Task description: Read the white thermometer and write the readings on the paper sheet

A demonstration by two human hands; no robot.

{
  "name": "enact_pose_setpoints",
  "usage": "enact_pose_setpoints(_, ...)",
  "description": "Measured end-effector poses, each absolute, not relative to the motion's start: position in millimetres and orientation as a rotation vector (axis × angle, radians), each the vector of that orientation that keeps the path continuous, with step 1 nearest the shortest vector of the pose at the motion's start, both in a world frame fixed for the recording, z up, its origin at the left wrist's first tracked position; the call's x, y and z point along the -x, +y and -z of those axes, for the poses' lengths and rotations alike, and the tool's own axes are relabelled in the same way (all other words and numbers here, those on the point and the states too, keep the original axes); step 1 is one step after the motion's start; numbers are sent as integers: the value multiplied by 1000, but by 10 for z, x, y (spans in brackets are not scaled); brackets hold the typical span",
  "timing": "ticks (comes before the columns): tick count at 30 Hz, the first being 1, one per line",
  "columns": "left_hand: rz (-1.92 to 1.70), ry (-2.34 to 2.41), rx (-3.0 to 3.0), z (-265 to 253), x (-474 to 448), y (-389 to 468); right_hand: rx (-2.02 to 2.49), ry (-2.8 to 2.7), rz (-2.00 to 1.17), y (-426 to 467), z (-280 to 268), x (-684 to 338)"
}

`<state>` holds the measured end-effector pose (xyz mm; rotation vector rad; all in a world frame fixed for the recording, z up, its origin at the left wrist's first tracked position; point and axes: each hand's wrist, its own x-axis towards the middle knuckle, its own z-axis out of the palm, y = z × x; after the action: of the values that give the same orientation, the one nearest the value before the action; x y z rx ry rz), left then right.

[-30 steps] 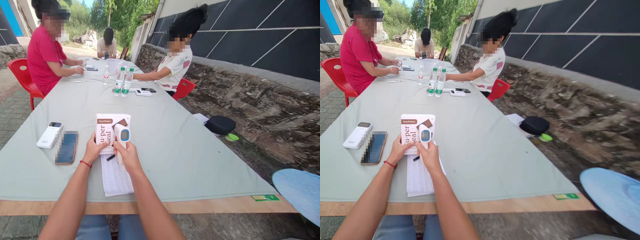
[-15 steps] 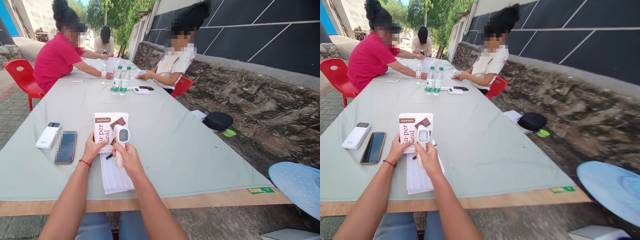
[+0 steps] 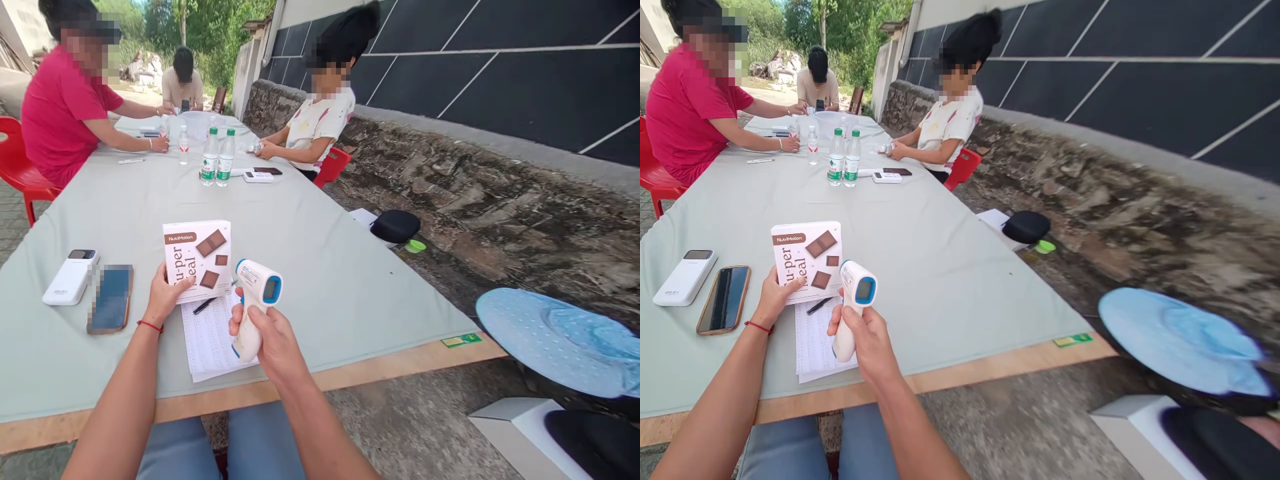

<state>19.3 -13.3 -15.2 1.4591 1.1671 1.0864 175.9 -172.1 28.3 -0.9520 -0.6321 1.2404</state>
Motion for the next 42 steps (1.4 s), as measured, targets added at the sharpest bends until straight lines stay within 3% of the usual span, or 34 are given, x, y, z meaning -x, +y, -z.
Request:
enact_pose_setpoints(13, -1064, 1186, -1438, 161, -184, -133, 1146, -722, -1102, -1712, -212, -1733)
enact_pose_setpoints(17, -1085, 1170, -1455, 173, -181, -121, 1234, -840, -1014, -1755, -415, -1631)
enact_pose_setpoints(26, -1150, 1133, -1405, 271, -189, -85, 1125, -1063, -1163, -2039, -786, -1507)
enact_pose_setpoints(30, -1201, 1137, -1367, 222, -173, -89, 1393, -1087, -808, -1808, -406, -1939)
enact_pose_setpoints(36, -1494, 1178, -1235, 211, -111, -32, 2163, -1293, -356, -1492, 450, -2924)
enact_pose_setpoints(42, -1481, 1221, -1367, 258, -102, 14, 2336, -1549, 25, -1499, 541, -3216)
